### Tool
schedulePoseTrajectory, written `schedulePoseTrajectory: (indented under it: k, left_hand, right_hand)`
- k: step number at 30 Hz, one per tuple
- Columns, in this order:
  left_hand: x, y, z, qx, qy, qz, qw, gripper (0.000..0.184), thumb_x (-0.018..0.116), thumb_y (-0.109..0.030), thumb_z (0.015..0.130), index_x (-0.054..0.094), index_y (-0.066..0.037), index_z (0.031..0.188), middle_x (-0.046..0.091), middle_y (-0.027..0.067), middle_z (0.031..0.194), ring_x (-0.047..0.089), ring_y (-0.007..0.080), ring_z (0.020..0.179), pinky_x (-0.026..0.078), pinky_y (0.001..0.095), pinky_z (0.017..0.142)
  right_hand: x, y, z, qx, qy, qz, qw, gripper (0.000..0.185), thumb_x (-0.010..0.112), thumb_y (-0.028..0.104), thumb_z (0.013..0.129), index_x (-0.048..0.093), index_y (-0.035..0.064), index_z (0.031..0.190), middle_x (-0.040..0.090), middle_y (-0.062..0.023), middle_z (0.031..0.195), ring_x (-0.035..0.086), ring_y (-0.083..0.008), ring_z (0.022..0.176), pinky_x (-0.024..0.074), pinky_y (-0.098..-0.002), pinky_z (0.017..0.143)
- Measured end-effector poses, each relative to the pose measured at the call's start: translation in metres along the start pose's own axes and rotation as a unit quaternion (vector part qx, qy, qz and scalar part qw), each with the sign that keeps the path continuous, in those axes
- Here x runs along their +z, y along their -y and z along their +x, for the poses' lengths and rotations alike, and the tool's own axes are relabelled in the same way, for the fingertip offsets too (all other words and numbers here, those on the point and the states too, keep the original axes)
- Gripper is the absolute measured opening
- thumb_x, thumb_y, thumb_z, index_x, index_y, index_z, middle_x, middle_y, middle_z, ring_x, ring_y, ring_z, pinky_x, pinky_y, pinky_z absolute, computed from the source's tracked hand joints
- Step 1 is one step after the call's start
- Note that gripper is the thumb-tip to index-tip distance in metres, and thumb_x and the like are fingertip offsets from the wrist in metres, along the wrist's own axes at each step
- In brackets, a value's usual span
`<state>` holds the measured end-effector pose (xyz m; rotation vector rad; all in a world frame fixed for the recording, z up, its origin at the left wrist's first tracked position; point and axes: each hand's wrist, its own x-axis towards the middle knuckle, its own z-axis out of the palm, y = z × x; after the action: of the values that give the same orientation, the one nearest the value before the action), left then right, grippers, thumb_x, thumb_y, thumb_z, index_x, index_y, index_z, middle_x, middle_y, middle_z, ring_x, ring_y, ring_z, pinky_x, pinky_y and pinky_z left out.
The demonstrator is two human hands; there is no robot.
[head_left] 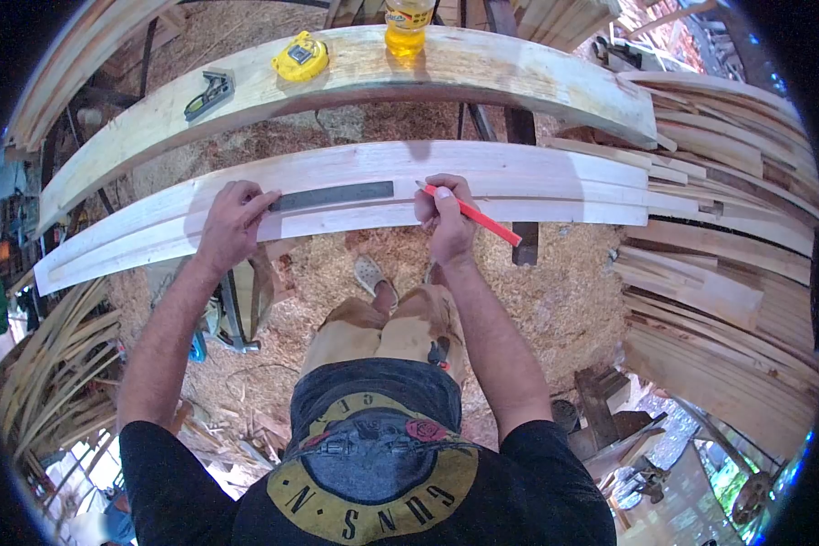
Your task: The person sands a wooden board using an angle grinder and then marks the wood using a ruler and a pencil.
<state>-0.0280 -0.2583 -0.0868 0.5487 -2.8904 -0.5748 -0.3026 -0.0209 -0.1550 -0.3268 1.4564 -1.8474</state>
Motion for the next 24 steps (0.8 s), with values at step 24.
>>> schedulePoseTrajectory:
  k: [24]
  left_hand:
    - [0.003,0.002,0.0,-0.017,-0.021,-0.034,0.999,0.036,0.073,0.0,0.082,0.076,-0.009,0.116,0.063,0.0117,0.104,0.06,0.0324,0.101,0.05,0.0442,0.09]
  right_hand:
    - [0.058,-0.016,-0.016,-0.194,0.04,-0.331,0.923,0.013,0.075,0.006,0.085,0.07,0.0043,0.096,0.071,-0.0064,0.076,0.065,-0.0101,0.063,0.0541,-0.0272,0.061]
